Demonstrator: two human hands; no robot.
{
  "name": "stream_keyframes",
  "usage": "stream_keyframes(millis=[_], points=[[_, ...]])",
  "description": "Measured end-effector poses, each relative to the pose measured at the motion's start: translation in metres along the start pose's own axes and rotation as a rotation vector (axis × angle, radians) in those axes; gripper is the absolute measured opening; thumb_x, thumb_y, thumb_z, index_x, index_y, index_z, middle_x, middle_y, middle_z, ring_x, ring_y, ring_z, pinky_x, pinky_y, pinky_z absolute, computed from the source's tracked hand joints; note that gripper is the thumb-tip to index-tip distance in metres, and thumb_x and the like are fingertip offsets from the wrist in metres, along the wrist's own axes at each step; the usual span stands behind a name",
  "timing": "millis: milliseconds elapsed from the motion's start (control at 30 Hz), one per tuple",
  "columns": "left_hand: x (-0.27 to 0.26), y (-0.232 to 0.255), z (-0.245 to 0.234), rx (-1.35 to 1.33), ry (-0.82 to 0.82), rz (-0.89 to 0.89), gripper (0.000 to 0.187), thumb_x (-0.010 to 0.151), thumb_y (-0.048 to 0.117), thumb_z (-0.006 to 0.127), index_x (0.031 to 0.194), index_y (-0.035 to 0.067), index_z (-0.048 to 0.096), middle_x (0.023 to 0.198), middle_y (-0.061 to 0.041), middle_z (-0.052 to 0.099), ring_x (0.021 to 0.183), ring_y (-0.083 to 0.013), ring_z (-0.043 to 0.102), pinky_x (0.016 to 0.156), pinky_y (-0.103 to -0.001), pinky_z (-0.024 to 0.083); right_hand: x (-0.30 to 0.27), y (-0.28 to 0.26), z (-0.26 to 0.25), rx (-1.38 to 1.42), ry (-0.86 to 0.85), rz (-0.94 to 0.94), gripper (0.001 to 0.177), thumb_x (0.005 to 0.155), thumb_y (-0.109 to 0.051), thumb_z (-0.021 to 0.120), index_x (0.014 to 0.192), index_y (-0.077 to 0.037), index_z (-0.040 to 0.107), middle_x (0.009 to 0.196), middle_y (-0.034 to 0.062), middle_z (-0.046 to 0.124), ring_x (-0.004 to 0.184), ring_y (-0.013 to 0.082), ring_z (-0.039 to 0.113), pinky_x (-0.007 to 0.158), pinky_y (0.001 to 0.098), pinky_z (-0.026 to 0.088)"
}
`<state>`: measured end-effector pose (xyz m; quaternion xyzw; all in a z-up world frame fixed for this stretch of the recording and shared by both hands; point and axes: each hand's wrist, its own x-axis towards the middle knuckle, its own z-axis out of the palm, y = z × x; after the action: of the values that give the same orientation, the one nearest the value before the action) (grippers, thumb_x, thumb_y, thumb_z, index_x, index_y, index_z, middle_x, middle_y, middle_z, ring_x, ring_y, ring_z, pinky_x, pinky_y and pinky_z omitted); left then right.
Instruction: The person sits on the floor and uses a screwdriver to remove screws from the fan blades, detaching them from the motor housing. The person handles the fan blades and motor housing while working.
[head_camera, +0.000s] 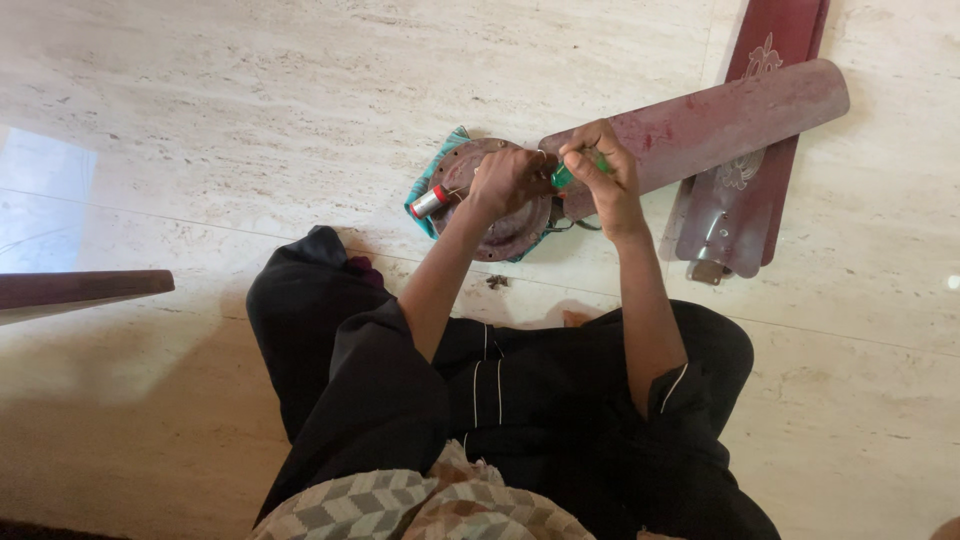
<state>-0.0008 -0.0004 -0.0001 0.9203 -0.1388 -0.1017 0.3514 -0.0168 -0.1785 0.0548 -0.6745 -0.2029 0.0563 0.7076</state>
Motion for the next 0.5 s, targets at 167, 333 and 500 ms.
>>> stream_keyframes(millis=[167,333,500], points=[[0.001,0.0,0.0,-0.001,-0.036,-0.04,0.043,0.074,0.055,0.086,0.092,0.017,0.074,0.087,-0.002,0.077,0.085,-0.0248,0.074,0.074,-0.042,0.056,-0.015,-0.029,-0.001,-0.368,0.002,-0.024,0.024,0.109,-0.028,0.063,0.112,-0.006,0.073,0.096,-0.0002,0.06,0.091,0.0132,0.056,0.084,0.0289,0.048],[-0.004,-0.007,0.0,-0.04,0.058,0.092,0.03,0.08,0.041,0.082,0.103,0.022,0.077,0.089,-0.003,0.078,0.084,-0.0244,0.074,0.073,-0.041,0.057,-0.02,-0.032,0.012,-0.499,0.102,-0.1,0.027,0.117,-0.029,0.051,0.113,-0.008,0.068,0.113,-0.0028,0.071,0.111,0.0156,0.067,0.1,0.033,0.054],[-0.002,-0.009,0.003,-0.059,0.047,0.112,0.017,0.085,0.035,0.078,0.097,0.023,0.08,0.091,-0.002,0.079,0.083,-0.0231,0.075,0.071,-0.041,0.056,-0.018,-0.024,0.01,-0.636,0.192,-0.282,0.024,0.1,-0.03,0.072,0.111,-0.008,0.077,0.127,0.0061,0.05,0.121,0.0204,0.052,0.104,0.0371,0.051]])
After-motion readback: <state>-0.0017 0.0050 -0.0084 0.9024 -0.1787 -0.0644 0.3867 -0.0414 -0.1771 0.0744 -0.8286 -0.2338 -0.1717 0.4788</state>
